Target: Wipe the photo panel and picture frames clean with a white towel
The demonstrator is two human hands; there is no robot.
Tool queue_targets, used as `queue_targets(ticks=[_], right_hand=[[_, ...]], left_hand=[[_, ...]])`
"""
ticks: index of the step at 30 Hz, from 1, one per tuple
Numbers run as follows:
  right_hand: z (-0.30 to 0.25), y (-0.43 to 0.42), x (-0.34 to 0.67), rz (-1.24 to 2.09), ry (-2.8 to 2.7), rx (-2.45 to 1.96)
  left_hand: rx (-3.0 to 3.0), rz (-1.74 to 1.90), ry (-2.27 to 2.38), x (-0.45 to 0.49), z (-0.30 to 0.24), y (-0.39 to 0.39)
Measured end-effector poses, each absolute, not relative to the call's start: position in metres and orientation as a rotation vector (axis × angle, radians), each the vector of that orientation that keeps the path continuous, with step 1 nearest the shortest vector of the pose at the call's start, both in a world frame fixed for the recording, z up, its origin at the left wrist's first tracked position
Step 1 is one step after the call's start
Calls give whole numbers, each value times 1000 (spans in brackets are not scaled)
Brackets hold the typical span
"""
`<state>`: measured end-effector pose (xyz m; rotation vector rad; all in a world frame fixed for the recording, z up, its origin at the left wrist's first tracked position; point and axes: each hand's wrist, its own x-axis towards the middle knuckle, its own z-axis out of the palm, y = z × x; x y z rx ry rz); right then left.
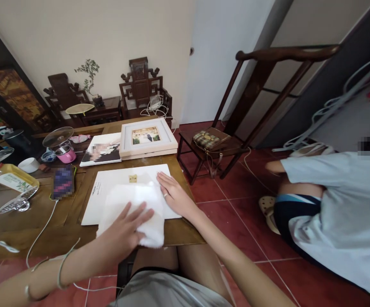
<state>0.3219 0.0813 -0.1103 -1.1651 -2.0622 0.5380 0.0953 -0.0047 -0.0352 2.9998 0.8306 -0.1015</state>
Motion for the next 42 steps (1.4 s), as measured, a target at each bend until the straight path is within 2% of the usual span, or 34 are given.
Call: queue_targets(ticks=[4,11,15,24,29,34,42], right_hand=[[-110,81,322,538,-2064,-1174],[-114,82,322,558,-2045,-1171],[-116,82,322,547,-2047,-1156],[-117,81,322,533,-2037,-1129],[-114,81,322,551,-2051,-1159],[-113,80,322,548,-2062,-1163],[-112,80,320,526,-2049,-1158]], left_hand=[[2858,-80,823,88,-29,-3],[2600,95,976,78,-25,97],[2570,226,1062,71,-29,124],[2626,92,949,66,-21,83],[2554,275,1031,49,-22,108],[2534,215,1149,24,-25,113],[2606,5,1032,15,-6,-11]])
